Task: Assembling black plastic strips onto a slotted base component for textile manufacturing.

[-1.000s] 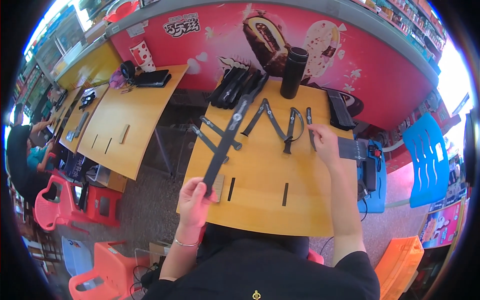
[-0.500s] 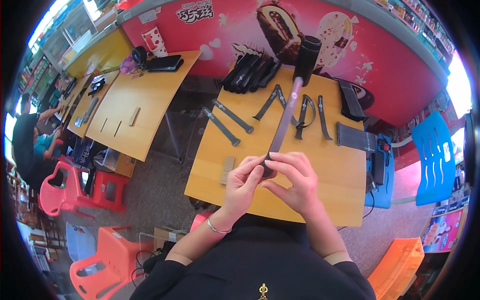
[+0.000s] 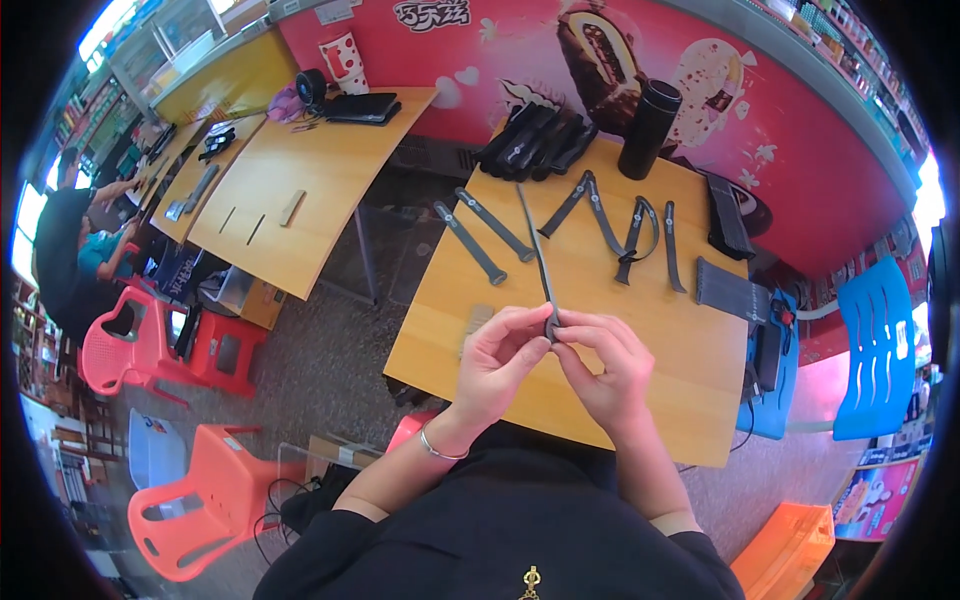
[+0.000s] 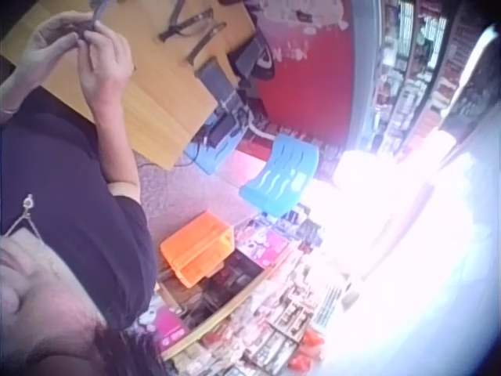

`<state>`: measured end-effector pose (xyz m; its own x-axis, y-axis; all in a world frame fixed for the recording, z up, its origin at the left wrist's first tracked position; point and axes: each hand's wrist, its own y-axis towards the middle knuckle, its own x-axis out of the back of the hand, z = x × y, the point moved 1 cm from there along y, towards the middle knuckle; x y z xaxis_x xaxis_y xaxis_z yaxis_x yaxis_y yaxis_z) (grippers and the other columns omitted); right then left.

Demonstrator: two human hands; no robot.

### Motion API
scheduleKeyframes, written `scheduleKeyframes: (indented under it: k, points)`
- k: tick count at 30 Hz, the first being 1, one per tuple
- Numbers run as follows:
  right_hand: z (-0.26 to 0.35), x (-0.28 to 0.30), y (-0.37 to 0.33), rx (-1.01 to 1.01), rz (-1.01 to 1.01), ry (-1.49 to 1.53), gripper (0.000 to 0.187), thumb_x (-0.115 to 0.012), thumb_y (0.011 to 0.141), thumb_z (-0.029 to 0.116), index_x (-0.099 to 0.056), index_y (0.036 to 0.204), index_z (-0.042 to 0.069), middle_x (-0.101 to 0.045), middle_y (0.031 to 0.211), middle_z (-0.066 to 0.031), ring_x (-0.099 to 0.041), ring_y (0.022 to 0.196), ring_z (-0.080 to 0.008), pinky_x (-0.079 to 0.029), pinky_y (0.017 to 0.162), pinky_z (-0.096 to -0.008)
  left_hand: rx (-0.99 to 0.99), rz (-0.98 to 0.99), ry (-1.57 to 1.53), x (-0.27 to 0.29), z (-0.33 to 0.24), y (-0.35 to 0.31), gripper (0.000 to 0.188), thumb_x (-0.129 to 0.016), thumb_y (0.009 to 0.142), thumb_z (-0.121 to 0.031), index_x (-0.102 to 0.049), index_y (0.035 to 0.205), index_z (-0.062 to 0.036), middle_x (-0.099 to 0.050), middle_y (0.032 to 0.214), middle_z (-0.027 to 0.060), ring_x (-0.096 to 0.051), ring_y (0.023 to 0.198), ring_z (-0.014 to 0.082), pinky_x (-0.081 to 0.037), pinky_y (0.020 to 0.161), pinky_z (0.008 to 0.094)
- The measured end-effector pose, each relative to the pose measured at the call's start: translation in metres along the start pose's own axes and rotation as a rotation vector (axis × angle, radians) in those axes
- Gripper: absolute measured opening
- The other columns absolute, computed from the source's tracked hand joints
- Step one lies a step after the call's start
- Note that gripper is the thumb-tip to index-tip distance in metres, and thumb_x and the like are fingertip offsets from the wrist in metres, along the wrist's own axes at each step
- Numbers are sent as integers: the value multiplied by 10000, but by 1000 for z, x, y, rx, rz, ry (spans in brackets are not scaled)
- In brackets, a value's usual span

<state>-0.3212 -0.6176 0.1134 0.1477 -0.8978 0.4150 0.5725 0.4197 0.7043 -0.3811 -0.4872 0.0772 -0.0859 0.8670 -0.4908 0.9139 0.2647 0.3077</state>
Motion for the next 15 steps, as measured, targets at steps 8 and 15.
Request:
scheduleKeyframes:
  k: [8,15]
  points:
    - [2,1,-4,-120,64,66,177,-693,654,-82,-657,795,18,-680,863,-120,-663,834,-235,-516,752,-310,-154,16,352,2,-4,0,268,-590,842,48,-632,1102,0,-572,982,56,-566,916,129,-458,778,228]
    - [-1,-5,-6,-170,56,-3,173,-685,638,-79,-661,780,16,-680,857,-126,-664,803,-231,-516,737,-302,-147,48,396,8,-6,-3,310,-605,832,29,-626,1136,-25,-580,976,68,-567,922,143,-472,797,245]
